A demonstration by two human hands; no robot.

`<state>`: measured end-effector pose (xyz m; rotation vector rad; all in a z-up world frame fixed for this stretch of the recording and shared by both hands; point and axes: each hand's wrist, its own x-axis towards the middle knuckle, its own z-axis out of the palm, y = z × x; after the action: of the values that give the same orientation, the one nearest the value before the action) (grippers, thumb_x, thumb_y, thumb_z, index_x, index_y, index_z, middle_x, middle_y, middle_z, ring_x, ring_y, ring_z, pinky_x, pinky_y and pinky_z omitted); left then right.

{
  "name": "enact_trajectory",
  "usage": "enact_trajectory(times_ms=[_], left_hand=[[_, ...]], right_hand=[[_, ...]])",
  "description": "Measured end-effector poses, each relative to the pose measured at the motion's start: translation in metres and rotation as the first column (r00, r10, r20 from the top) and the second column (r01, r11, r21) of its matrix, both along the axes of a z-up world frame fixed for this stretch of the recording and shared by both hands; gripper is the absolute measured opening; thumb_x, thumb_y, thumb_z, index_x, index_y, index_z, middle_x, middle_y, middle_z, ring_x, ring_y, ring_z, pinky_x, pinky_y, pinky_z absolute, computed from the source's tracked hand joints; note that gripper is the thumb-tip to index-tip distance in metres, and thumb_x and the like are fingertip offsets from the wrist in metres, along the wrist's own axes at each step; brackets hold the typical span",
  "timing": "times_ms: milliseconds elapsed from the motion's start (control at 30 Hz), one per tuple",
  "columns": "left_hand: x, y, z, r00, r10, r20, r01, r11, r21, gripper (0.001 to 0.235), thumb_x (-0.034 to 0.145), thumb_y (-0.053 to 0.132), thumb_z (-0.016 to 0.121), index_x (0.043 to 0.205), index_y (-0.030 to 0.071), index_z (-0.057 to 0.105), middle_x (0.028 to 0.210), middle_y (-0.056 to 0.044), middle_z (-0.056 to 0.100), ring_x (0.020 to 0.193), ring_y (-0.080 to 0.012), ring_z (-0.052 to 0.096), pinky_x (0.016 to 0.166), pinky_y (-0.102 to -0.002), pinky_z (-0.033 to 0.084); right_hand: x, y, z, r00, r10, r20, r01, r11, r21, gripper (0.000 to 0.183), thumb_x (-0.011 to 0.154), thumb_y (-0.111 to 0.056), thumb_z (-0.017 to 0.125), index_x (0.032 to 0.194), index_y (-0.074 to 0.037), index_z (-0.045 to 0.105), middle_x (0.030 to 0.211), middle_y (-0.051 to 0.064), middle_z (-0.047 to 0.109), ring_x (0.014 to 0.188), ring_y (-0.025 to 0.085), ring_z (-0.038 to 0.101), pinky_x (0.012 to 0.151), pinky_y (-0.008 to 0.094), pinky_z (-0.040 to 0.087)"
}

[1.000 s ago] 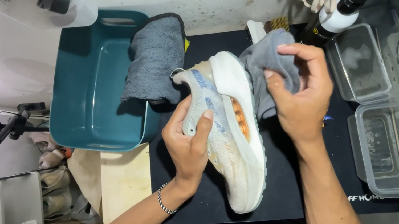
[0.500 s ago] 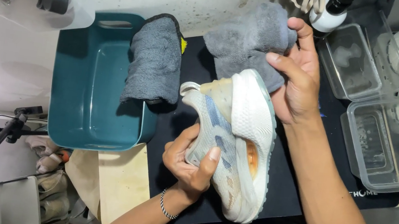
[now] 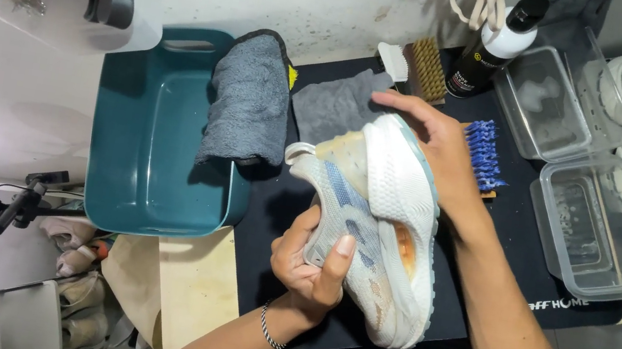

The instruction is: The person scrubs the side and sole of a white sneaker with a blue-bristled brush. They then wipe the shoe with a gray cloth to remove residue. The person continues to scrub the shoe with the brush.

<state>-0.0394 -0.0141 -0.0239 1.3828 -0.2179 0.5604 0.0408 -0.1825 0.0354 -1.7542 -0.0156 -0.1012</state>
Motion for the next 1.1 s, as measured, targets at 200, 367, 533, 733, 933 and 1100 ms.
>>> enact_trajectory(times_ms=[200, 367, 533, 733, 933, 1100], left_hand=[[0.007, -0.007, 0.026, 1.0, 0.031, -0.002, -0.03, 0.997, 0.073, 0.026, 0.083, 0.012, 0.071, 0.097, -0.01, 0.069, 0.05, -0.011, 0.061, 0.044, -0.0073, 0.051, 0.04, -0.026, 0.043], [0.001, -0.011, 0.029, 0.997, 0.073, -0.001, -0.072, 0.99, 0.119, 0.029, 0.086, 0.011, 0.071, 0.102, -0.012, 0.069, 0.053, -0.012, 0.062, 0.046, -0.0078, 0.054, 0.042, -0.025, 0.043], [-0.003, -0.014, 0.023, 0.992, 0.093, -0.083, -0.087, 0.994, 0.072, 0.032, 0.09, 0.014, 0.066, 0.113, -0.008, 0.068, 0.064, -0.013, 0.071, 0.06, -0.0037, 0.055, 0.045, -0.027, 0.046], [-0.026, -0.009, 0.023, 0.979, -0.045, -0.201, 0.033, 0.998, -0.062, 0.045, 0.084, 0.023, 0.073, 0.117, -0.003, 0.057, 0.078, -0.017, 0.07, 0.069, -0.0146, 0.066, 0.065, -0.032, 0.057], [-0.081, 0.073, 0.052, 0.9, 0.029, -0.435, 0.146, 0.92, 0.363, 0.052, 0.094, 0.045, 0.049, 0.094, 0.0, 0.074, 0.056, -0.008, 0.072, 0.054, -0.0159, 0.074, 0.058, -0.024, 0.053], [-0.118, 0.171, 0.047, 0.944, 0.101, -0.314, 0.205, 0.567, 0.798, 0.062, 0.058, 0.022, 0.097, 0.112, 0.013, 0.07, 0.103, -0.002, 0.081, 0.103, -0.0125, 0.076, 0.093, -0.025, 0.056]], right_hand=[[-0.058, -0.03, -0.037, 0.991, -0.082, -0.107, 0.112, 0.941, 0.319, 0.057, 0.102, -0.036, 0.045, 0.14, 0.005, 0.055, 0.127, 0.023, 0.068, 0.119, 0.027, 0.066, 0.107, 0.045, 0.05], [-0.105, -0.041, -0.037, 0.945, 0.292, -0.149, -0.212, 0.891, 0.402, 0.135, 0.058, -0.066, 0.082, 0.161, -0.004, 0.022, 0.15, 0.024, 0.051, 0.134, 0.028, 0.051, 0.11, 0.05, 0.041], [-0.122, -0.042, -0.031, 0.886, 0.35, -0.303, -0.324, 0.936, 0.135, 0.151, 0.048, -0.04, 0.103, 0.164, -0.005, 0.014, 0.154, 0.032, 0.042, 0.14, 0.037, 0.042, 0.112, 0.059, 0.037], [-0.123, -0.065, -0.022, 0.957, 0.263, -0.119, -0.213, 0.921, 0.326, 0.14, 0.039, -0.023, 0.1, 0.159, -0.003, 0.031, 0.15, 0.02, 0.053, 0.135, 0.025, 0.051, 0.115, 0.045, 0.038], [-0.12, -0.094, 0.014, 0.869, 0.492, -0.057, -0.432, 0.808, 0.4, 0.1, 0.077, -0.031, 0.08, 0.156, 0.001, 0.028, 0.166, 0.021, 0.034, 0.152, 0.028, 0.036, 0.123, 0.04, 0.029], [-0.1, -0.096, 0.029, 0.715, 0.679, -0.169, -0.638, 0.732, 0.239, 0.101, 0.077, -0.034, 0.083, 0.157, -0.005, 0.03, 0.163, 0.011, 0.043, 0.144, 0.022, 0.05, 0.114, 0.037, 0.044]])
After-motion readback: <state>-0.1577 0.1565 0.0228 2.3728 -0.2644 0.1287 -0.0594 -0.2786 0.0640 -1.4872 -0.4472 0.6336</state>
